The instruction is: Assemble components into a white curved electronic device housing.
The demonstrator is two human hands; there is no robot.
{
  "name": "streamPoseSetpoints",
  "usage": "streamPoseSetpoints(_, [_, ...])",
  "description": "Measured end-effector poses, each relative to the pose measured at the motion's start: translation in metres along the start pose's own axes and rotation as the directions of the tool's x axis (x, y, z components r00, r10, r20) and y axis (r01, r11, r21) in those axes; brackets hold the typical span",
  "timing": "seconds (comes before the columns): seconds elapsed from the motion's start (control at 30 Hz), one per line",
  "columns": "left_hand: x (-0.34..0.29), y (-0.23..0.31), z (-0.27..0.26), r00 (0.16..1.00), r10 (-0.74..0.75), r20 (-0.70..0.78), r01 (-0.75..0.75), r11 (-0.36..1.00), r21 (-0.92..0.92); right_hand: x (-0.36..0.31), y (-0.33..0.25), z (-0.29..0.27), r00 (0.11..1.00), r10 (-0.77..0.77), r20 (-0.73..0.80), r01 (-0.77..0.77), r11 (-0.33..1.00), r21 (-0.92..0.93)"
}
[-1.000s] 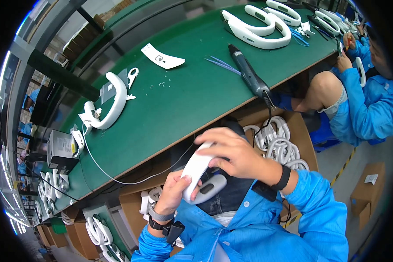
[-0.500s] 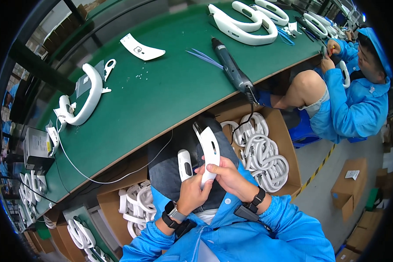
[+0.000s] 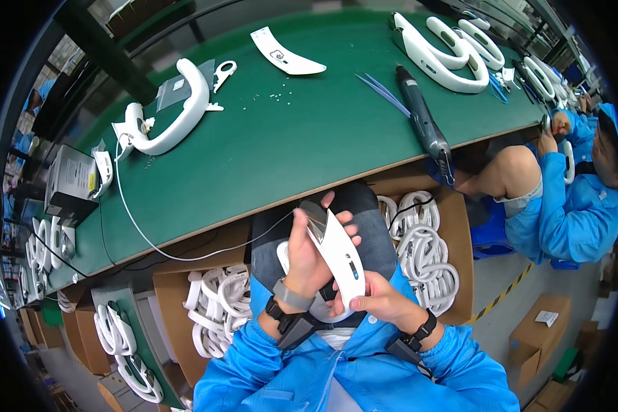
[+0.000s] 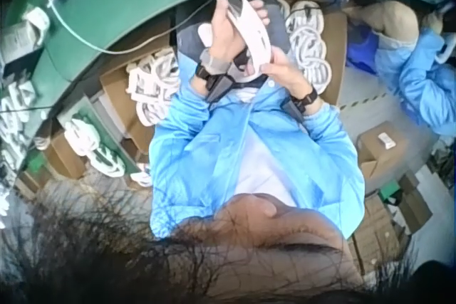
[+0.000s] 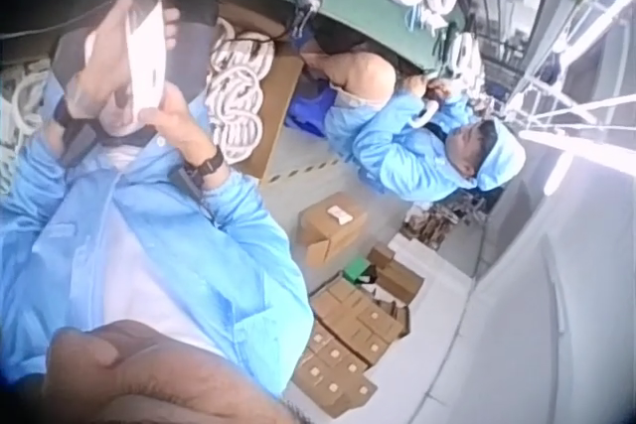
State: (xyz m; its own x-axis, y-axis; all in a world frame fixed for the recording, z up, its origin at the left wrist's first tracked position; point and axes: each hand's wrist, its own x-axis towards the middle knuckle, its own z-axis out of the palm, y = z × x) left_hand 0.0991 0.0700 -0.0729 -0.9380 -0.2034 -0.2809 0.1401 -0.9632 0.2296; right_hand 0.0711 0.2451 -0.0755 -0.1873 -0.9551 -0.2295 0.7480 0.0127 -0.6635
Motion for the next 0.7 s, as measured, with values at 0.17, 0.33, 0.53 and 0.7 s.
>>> streamPoseSetpoints(0.17, [0.008, -0.014, -0.003, 0.99, 0.064, -0.127, -0.059, 0.997, 0.042, 0.005, -0.004, 0.006, 0.994, 0.001, -0.112, 0.006, 0.998, 0.059])
streamPoseSetpoints(0.33, [0.009, -0.016, 0.005, 0.962, 0.183, -0.201, -0.14, 0.967, 0.211, 0.011, -0.003, 0.004, 0.962, -0.006, -0.274, 0.031, 0.996, 0.088])
streamPoseSetpoints(0.53, [0.004, -0.022, 0.007, 0.936, 0.243, -0.256, -0.151, 0.931, 0.333, 0.009, 0.001, 0.005, 0.958, 0.013, -0.285, -0.007, 1.0, 0.022])
streamPoseSetpoints(0.7, [-0.004, -0.02, 0.002, 0.968, 0.192, -0.162, -0.136, 0.943, 0.303, 0.003, 0.003, 0.005, 0.967, -0.01, -0.254, -0.001, 0.999, -0.044])
